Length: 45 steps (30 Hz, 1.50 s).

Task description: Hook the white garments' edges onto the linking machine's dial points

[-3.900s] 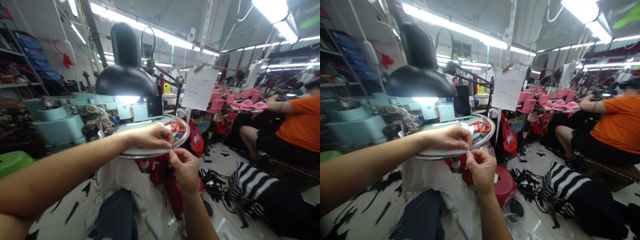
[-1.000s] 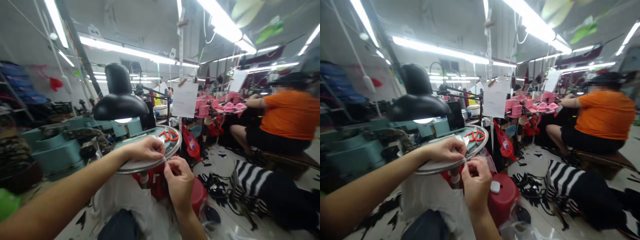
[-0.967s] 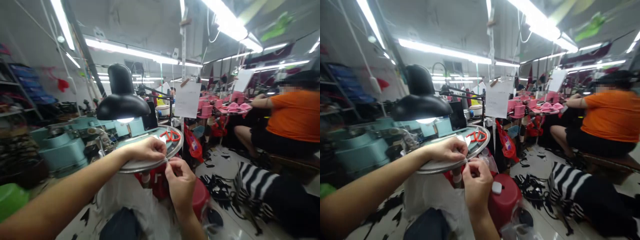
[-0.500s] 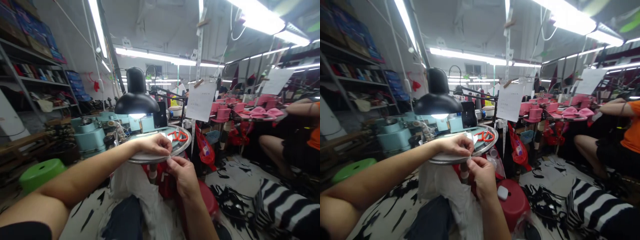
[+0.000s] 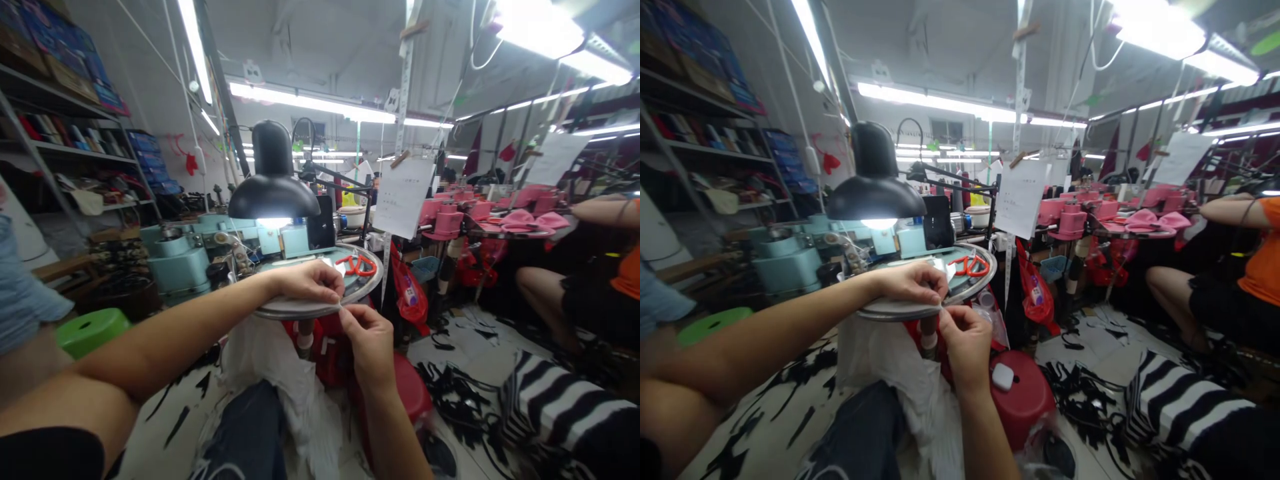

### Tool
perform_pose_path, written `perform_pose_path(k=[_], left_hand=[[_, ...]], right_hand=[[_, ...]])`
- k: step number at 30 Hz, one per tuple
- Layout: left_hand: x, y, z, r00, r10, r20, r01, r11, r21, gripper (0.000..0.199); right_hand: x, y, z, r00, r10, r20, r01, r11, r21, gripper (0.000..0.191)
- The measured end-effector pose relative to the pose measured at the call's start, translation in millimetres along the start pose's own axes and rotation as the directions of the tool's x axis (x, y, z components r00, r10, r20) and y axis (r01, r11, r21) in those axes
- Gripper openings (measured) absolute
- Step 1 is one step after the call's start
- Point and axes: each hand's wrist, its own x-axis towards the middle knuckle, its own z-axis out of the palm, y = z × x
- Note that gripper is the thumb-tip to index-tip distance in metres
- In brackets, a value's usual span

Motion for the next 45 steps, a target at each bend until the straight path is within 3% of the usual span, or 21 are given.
perform_pose_path(k=[9, 22, 29, 45], left_hand=[[1, -2, 0.9, 1.000, 0.006, 0.007, -0.006, 1.000, 0.006, 0.034], [1, -5, 1.5, 1.000, -0.004, 0.006, 0.004, 1.000, 0.004, 0.032], [2, 0, 1.7, 1.000, -0.010, 0.008, 0.009, 1.000, 0.012, 0.032], [1, 1, 0.6, 0.999, 0.035, -0.007, -0.034, 0.998, 0.043, 0.035]], right_hand=[[4, 3, 0, 1.000, 0.010, -0.025, -0.009, 0.999, 0.053, 0.017], [6, 9, 4, 0.988, 0.146, -0.054, -0.130, 0.966, 0.224, 0.017], [5, 4, 3, 0.983, 0.184, 0.002, -0.179, 0.952, 0.247, 0.024], [2, 11, 11, 0.991, 0.101, -0.083, -0.075, 0.960, 0.270, 0.022]])
